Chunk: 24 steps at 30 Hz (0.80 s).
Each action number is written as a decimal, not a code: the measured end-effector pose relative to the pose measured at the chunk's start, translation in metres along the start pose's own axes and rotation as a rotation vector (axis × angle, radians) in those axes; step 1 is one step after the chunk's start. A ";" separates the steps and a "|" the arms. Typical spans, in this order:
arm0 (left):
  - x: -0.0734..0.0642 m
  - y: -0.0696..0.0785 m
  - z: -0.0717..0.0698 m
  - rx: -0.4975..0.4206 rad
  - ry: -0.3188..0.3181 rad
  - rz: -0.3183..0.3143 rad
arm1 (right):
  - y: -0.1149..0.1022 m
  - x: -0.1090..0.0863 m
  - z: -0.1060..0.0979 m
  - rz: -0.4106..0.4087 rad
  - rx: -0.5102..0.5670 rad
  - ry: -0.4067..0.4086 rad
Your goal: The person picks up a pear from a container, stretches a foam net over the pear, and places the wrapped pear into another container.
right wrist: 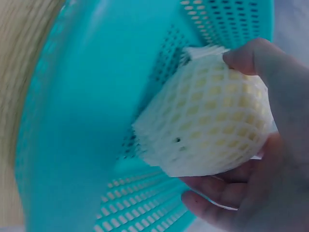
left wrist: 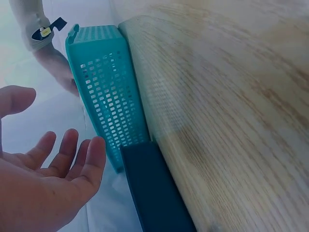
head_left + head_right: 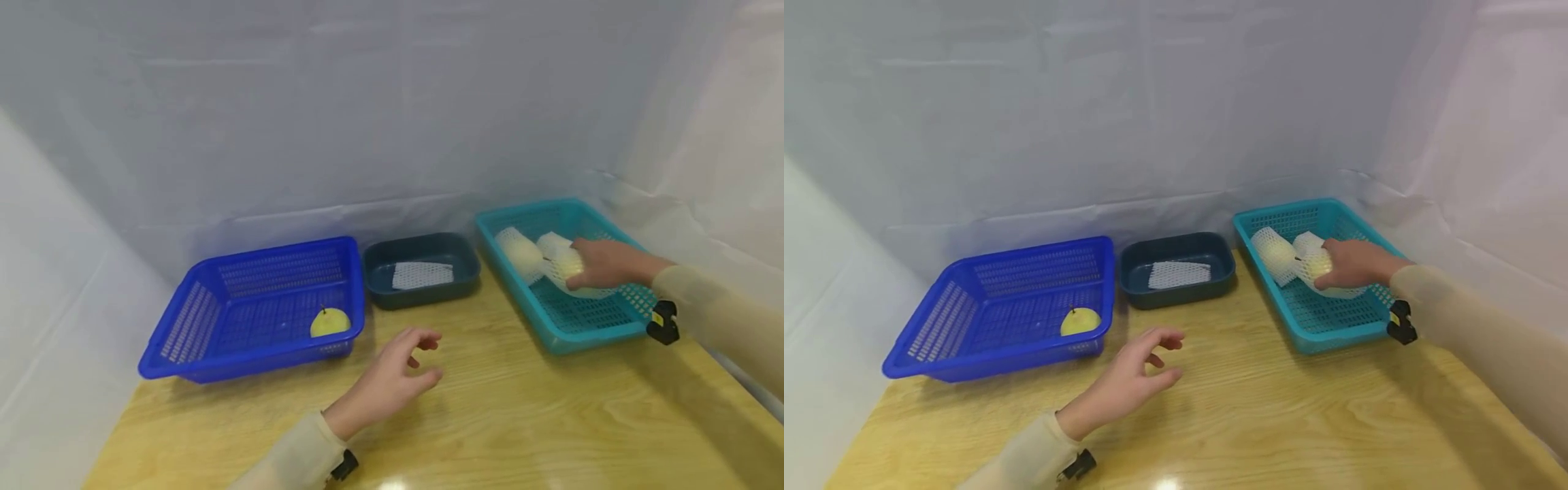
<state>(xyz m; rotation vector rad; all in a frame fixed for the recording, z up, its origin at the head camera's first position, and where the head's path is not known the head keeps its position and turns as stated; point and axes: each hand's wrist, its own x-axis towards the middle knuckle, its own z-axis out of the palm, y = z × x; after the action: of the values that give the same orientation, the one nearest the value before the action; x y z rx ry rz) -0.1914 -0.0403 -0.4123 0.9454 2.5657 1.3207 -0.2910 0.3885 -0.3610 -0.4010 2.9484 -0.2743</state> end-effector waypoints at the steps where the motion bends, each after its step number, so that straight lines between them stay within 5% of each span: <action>1: 0.001 0.000 0.000 0.001 0.000 0.003 | 0.003 -0.002 0.000 0.003 -0.002 -0.007; 24: 0.004 0.002 0.006 0.016 -0.062 -0.024 | 0.041 -0.026 0.013 0.114 -0.187 -0.123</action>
<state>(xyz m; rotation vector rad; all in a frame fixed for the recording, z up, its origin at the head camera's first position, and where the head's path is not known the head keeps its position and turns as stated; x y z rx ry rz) -0.1916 -0.0323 -0.4136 0.9405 2.5366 1.2466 -0.2738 0.4328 -0.3784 -0.2608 2.8701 0.0395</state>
